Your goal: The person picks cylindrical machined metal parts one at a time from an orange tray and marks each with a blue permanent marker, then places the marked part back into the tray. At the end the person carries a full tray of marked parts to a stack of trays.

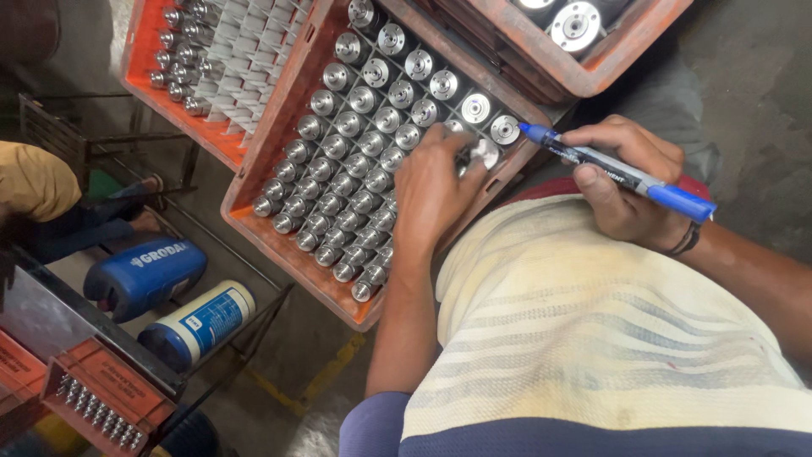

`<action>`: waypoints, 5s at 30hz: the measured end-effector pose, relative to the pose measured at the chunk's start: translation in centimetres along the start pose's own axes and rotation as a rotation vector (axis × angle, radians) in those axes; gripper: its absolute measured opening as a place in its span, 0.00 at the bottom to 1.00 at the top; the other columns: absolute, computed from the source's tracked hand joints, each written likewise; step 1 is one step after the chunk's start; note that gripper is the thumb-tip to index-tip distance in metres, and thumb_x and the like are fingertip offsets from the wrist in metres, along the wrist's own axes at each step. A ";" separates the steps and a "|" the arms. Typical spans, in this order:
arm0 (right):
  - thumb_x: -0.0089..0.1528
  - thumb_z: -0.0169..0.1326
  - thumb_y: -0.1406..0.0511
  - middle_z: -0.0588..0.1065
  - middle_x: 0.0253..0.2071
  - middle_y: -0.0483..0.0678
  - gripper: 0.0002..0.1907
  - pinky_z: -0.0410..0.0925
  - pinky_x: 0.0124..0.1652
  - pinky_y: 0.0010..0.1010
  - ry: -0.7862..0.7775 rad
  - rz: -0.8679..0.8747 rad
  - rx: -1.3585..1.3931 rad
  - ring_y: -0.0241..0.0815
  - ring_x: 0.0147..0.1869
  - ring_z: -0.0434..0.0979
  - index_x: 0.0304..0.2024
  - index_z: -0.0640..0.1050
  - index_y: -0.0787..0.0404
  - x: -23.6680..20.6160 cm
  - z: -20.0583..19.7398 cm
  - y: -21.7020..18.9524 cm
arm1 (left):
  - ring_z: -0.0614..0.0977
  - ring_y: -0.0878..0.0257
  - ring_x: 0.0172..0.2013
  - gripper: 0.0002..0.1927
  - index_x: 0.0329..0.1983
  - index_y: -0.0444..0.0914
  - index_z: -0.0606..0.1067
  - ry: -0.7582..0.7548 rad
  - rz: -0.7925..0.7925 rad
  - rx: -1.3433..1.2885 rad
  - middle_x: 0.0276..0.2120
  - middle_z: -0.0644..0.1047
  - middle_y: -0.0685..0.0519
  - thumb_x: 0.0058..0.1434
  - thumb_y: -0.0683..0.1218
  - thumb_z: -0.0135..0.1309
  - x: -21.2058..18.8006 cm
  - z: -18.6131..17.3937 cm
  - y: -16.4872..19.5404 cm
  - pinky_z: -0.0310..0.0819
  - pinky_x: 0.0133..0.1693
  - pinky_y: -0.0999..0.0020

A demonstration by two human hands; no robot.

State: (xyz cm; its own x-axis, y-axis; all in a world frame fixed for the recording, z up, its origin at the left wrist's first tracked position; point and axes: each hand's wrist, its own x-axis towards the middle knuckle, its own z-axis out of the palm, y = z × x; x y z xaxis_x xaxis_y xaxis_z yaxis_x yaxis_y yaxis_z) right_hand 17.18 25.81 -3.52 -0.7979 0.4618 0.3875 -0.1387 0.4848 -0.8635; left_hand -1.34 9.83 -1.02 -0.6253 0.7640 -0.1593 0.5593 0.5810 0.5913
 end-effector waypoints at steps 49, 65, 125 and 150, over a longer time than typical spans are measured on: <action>0.69 0.52 0.67 0.76 0.36 0.55 0.12 0.68 0.34 0.29 -0.035 -0.072 0.023 0.41 0.33 0.76 0.49 0.76 0.72 0.2 0.3 -0.5 | 0.85 0.52 0.40 0.25 0.50 0.35 0.79 0.236 -0.146 -0.105 0.43 0.82 0.46 0.54 0.54 0.65 -0.2 2.9 -1.3 0.78 0.42 0.57; 0.63 0.55 0.67 0.79 0.37 0.54 0.11 0.71 0.39 0.36 -0.292 -0.283 0.009 0.47 0.37 0.79 0.46 0.78 0.68 3.0 1.6 -1.9 | 0.81 0.62 0.38 0.28 0.57 0.34 0.74 0.020 -0.095 -1.891 0.38 0.79 0.50 0.63 0.59 0.55 2.1 -0.1 -5.7 0.78 0.40 0.63; 0.66 0.55 0.66 0.79 0.38 0.56 0.12 0.71 0.41 0.33 -0.146 -0.066 0.048 0.46 0.40 0.80 0.48 0.78 0.69 2.9 1.1 -0.7 | 0.85 0.50 0.26 0.39 0.59 0.35 0.58 0.484 -0.396 -0.242 0.18 0.79 0.45 0.52 0.50 0.67 6.9 1.9 -1.6 0.79 0.40 0.57; 0.59 0.59 0.70 0.79 0.38 0.55 0.14 0.72 0.41 0.37 -0.267 -0.190 0.006 0.49 0.40 0.80 0.47 0.79 0.68 4.9 1.3 -1.8 | 0.77 0.65 0.34 0.35 0.55 0.36 0.69 0.178 -0.182 -1.858 0.42 0.74 0.48 0.69 0.71 0.39 3.7 2.7 -4.8 0.76 0.31 0.74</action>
State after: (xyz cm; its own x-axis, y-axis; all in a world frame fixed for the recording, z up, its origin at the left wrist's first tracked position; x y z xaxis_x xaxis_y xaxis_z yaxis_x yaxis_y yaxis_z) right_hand 12.73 26.24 -0.53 -0.8828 0.1523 0.4443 -0.3026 0.5390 -0.7861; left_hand -4.83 10.66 -6.59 -0.7119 0.6304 -0.3095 -0.6635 -0.4592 0.5907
